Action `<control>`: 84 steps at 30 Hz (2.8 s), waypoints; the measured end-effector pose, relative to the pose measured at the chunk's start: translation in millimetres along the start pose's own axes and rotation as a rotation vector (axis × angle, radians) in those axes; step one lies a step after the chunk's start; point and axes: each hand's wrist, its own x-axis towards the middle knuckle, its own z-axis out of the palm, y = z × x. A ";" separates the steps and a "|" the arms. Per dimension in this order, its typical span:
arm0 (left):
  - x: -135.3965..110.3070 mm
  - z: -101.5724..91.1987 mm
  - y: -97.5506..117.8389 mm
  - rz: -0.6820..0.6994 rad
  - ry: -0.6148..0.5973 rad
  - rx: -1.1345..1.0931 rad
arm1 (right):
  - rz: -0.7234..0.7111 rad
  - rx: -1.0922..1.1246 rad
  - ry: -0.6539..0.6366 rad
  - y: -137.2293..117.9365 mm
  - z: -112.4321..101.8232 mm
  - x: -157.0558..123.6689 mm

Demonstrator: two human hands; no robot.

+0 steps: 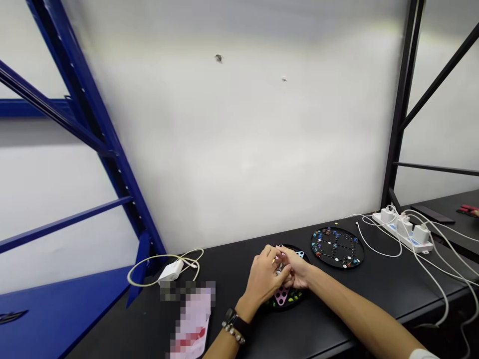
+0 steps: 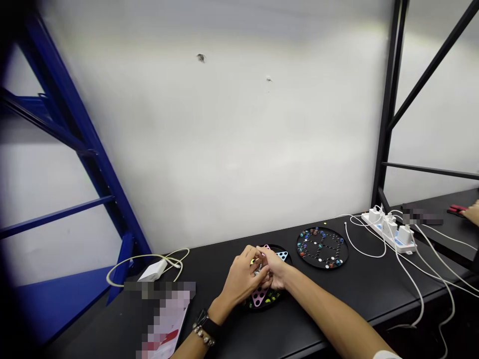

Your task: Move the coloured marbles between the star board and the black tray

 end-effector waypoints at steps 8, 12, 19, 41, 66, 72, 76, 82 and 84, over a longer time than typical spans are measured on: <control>-4.6 -8.6 4.5 0.015 -0.046 -0.069 | -0.264 -0.299 0.032 -9.5 -18.4 -10.2; -9.5 -3.4 0.6 0.055 -0.147 -0.079 | -0.505 -0.831 0.428 -19.8 -42.1 -17.8; -13.1 -8.2 -27.8 0.058 -0.414 -0.091 | -0.383 -1.413 1.150 -39.5 -97.0 -40.2; -10.0 -16.0 -42.3 -0.306 -0.267 0.328 | -0.544 -1.644 0.627 -9.2 -54.5 -23.4; -13.5 6.9 -41.2 -0.243 -0.410 0.509 | -0.508 -1.616 0.605 -8.8 -54.2 -28.0; -12.1 1.3 -37.8 -0.223 -0.455 0.465 | -0.503 -1.624 0.602 -8.8 -54.3 -28.1; -10.0 0.4 -37.6 -0.243 -0.446 0.437 | -0.495 -1.616 0.609 -8.9 -52.1 -29.5; -7.4 0.0 -40.0 -0.293 -0.407 0.429 | -0.482 -1.623 0.597 -9.8 -52.1 -30.0; -7.2 -0.4 -40.9 -0.301 -0.390 0.428 | -0.477 -1.626 0.598 -10.2 -52.7 -30.2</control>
